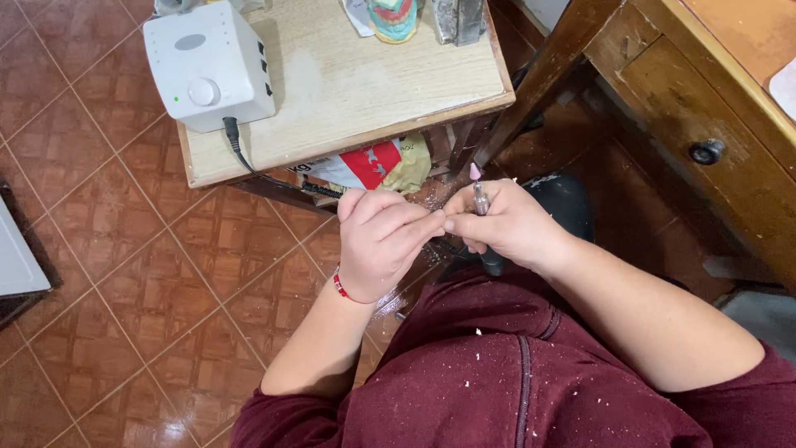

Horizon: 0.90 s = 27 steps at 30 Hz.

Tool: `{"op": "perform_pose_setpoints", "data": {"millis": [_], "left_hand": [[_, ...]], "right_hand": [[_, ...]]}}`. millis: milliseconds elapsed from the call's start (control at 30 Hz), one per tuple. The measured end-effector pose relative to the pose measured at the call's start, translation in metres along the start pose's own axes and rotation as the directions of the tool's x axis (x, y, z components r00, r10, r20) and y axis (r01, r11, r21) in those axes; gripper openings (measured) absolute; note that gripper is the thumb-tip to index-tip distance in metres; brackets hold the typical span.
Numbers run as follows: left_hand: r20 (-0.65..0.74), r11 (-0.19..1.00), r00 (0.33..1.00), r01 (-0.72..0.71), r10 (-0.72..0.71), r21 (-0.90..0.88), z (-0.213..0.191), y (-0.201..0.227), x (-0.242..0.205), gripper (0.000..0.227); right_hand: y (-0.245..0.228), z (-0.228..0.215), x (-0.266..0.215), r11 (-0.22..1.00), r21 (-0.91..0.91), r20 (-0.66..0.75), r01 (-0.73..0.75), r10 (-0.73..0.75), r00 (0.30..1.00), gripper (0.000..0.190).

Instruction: The person works on a dental model, using a metal tool to adjust and place small pink and white pieces onto the mold. They repeatedly pick up the model, manipulate the pieces with the tool, and place the model back on the table.

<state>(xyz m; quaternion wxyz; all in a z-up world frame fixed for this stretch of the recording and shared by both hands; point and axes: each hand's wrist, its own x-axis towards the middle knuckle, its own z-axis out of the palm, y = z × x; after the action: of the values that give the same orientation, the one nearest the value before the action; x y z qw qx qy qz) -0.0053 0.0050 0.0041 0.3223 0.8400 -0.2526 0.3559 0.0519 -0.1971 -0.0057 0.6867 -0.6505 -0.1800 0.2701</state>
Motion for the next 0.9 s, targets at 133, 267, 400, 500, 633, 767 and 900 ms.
{"op": "perform_pose_setpoints", "data": {"millis": [133,267,400,500,633,767,900], "left_hand": [[-0.012,1.0,1.0,0.011,-0.011,-0.019,0.006,-0.002,-0.008,0.014],[-0.066,0.997,0.997,0.038,-0.042,-0.069,0.01,0.0,-0.006,0.011],[-0.094,0.989,0.992,0.066,-0.079,-0.135,0.013,0.003,-0.005,0.01],[-0.089,0.975,0.988,0.104,-0.124,-0.195,0.015,0.002,-0.005,0.011],[-0.087,0.933,0.973,0.178,-0.215,-0.312,0.019,0.001,-0.008,0.013],[-0.091,0.689,0.907,0.244,-0.41,-0.682,0.022,0.004,-0.01,0.017],[-0.119,0.443,0.869,0.123,-0.48,-0.888,0.027,0.009,-0.008,0.022]], "right_hand": [[-0.003,0.0,-0.001,0.998,-0.057,0.004,0.008,-0.007,1.0,0.009],[-0.007,0.001,-0.004,0.996,-0.084,-0.005,-0.012,0.012,1.0,0.009],[-0.002,0.001,-0.005,0.994,-0.104,-0.03,-0.04,0.037,0.999,0.011],[-0.003,0.002,-0.006,0.989,-0.142,-0.053,-0.037,0.03,0.998,0.01],[-0.003,0.002,-0.006,0.991,-0.131,-0.109,-0.023,0.009,0.994,0.006],[-0.012,-0.006,-0.001,0.957,-0.284,-0.227,-0.055,-0.011,0.974,0.011],[-0.017,-0.017,0.007,0.755,-0.646,-0.152,-0.115,0.021,0.988,0.017]]}}
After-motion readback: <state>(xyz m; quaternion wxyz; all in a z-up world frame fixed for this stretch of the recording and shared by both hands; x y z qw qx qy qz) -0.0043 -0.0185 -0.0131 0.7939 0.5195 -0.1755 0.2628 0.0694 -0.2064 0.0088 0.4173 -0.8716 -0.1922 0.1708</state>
